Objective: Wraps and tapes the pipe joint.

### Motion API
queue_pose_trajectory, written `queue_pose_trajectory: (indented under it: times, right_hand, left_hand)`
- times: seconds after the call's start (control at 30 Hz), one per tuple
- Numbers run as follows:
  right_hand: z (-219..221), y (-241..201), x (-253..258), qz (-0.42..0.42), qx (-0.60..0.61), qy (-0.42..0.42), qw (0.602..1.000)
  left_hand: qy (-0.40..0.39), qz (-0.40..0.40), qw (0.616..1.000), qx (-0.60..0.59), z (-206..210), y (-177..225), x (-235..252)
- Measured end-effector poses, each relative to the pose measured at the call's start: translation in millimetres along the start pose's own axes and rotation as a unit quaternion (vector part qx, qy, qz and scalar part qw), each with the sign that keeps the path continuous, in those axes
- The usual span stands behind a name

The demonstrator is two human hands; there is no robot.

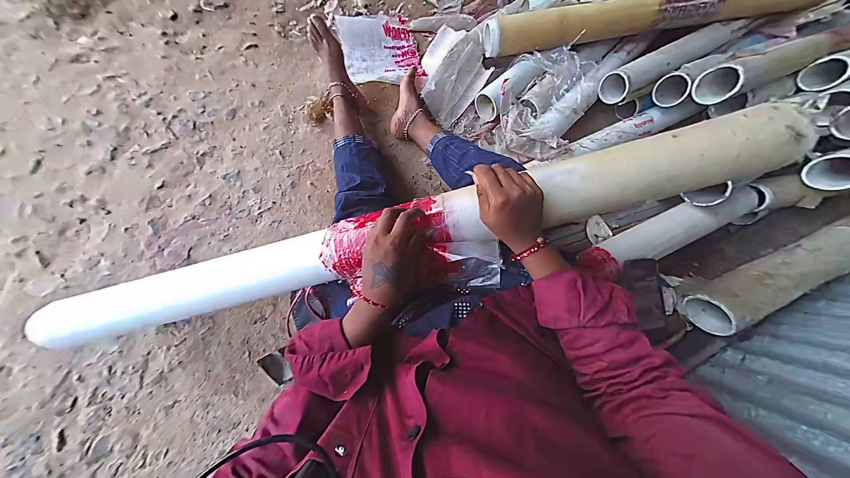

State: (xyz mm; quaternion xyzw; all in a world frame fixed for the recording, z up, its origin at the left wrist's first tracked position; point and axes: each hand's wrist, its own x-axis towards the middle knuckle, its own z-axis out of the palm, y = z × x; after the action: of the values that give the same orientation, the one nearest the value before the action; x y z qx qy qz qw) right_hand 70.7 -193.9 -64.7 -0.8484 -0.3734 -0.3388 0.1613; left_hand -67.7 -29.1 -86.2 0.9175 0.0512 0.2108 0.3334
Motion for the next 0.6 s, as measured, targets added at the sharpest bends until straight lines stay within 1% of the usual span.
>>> queue_pose_trajectory:
  times: [0.07, 0.23, 0.4, 0.53, 0.6]
  right_hand:
    - [1, 2, -1, -0.001, 0.008, 0.009, 1.0]
    - [4, 1, 2, 0.002, 0.02, 0.006, 1.0]
    - [3, 1, 2, -0.002, 0.017, 0.01, 1.0]
    - [2, 0, 1, -0.004, 0.017, 0.016, 1.0]
    - [1, 0, 0, -0.002, 0.016, 0.014, 1.0]
  left_hand:
    - [-0.016, 0.012, 1.0, 0.01, -1, 1, 2]
    - [-0.022, 0.032, 0.999, 0.031, -2, -1, 3]
    - [-0.026, 0.027, 0.997, 0.066, 0, 4, 4]
    - [-0.059, 0.002, 0.994, 0.092, -3, 5, 14]
    - [-0.073, 0.005, 0.993, 0.091, -4, 4, 18]
